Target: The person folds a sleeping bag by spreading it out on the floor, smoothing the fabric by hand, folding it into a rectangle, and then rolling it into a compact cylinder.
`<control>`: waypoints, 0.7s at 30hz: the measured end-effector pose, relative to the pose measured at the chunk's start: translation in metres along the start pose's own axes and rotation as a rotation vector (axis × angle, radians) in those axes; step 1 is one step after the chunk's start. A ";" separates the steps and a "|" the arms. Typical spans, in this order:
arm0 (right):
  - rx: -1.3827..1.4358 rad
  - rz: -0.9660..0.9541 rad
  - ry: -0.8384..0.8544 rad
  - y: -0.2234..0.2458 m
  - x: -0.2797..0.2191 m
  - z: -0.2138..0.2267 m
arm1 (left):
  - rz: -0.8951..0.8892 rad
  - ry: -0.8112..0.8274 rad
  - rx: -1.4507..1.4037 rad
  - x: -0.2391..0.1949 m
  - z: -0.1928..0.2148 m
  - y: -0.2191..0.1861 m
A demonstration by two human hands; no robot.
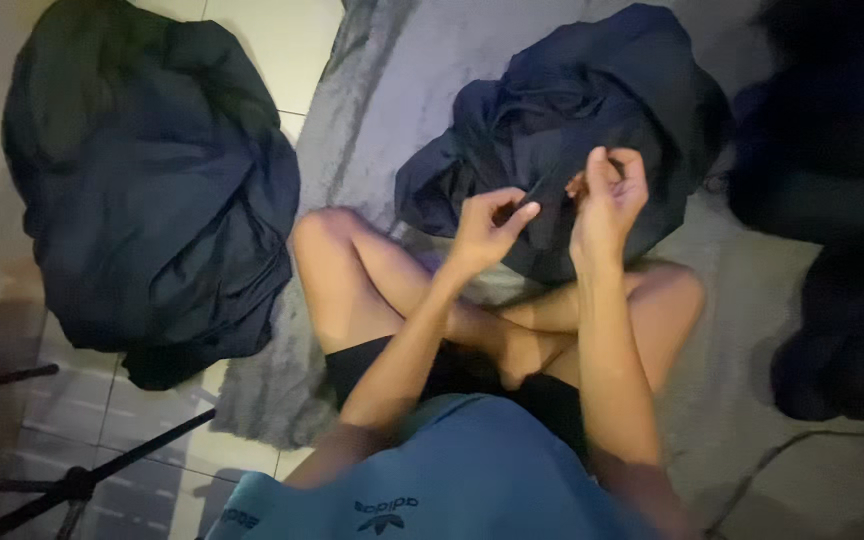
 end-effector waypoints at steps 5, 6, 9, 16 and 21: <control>-0.179 0.114 0.034 0.020 -0.045 -0.015 | 0.021 -0.160 -0.161 0.013 -0.005 0.010; -0.292 0.138 0.106 0.022 -0.052 -0.018 | 0.001 -0.121 -0.182 0.014 -0.007 0.003; -0.394 0.214 0.214 0.026 -0.062 -0.014 | -0.035 -0.052 -0.176 0.011 -0.006 -0.028; -0.273 0.151 0.134 0.007 -0.041 -0.007 | -0.086 -0.275 0.017 0.014 0.020 -0.071; -0.170 0.225 0.341 0.028 -0.044 -0.015 | 0.014 -0.163 -0.139 0.041 0.009 -0.015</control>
Point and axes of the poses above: each hand's wrist, its own x-axis towards the middle knuckle, its own z-axis out of the back of the hand, y = z × x, the point moved 4 cm from there along x, towards the middle knuckle, and after that the axes turned 14 degrees about z, right-handed, at the moved point
